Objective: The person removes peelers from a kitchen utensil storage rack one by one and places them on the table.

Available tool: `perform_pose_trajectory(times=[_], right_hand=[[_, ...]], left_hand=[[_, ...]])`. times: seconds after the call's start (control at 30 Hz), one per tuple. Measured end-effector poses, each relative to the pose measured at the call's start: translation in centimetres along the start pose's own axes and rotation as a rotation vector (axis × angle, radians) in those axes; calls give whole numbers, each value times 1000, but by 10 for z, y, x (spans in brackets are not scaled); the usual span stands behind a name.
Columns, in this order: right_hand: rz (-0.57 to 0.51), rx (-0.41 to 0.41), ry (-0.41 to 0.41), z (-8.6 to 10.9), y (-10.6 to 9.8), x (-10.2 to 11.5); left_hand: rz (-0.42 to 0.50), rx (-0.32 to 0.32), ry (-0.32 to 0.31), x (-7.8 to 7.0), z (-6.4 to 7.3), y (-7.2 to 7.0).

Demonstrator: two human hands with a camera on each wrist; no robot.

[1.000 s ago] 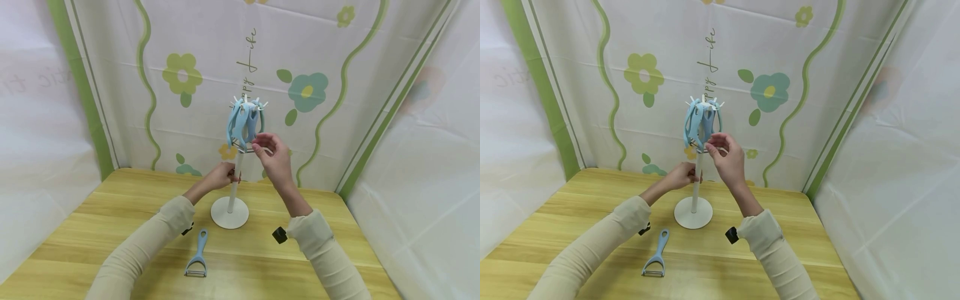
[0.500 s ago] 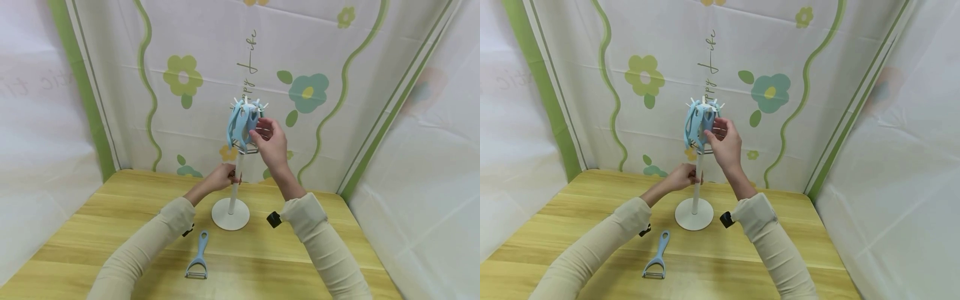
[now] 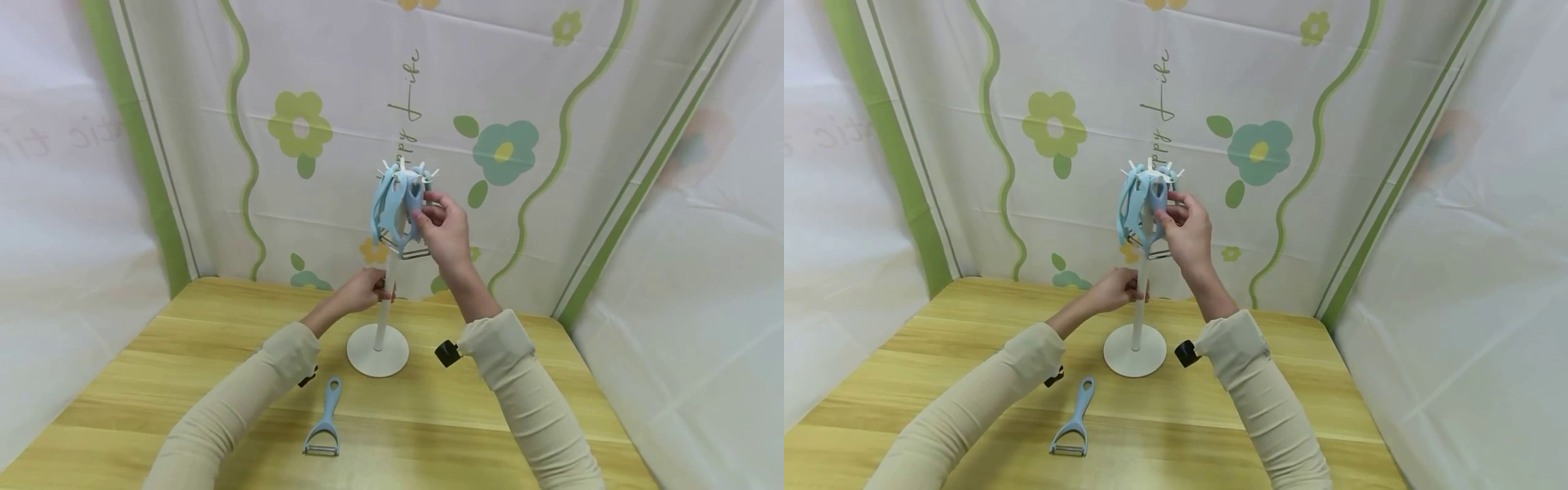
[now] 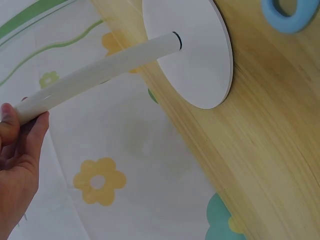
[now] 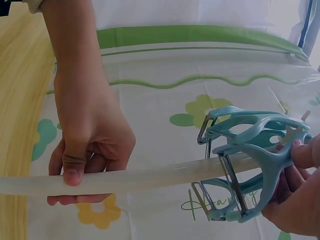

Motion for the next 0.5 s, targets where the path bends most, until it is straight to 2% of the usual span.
perform_pose_trajectory(times=[0.5], right_hand=[[-39, -57, -25, 1, -6, 16]], left_hand=[[3, 3, 6, 1, -2, 1]])
Point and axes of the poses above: each hand's wrist, its own z-axis away from the middle knuckle, its own y-axis out of the palm, x = y × z, the point moved 6 cm from there along -z, towards the middle knuckle, and after that the axes turned 9 degrees about -y, right-handed, at the moved point
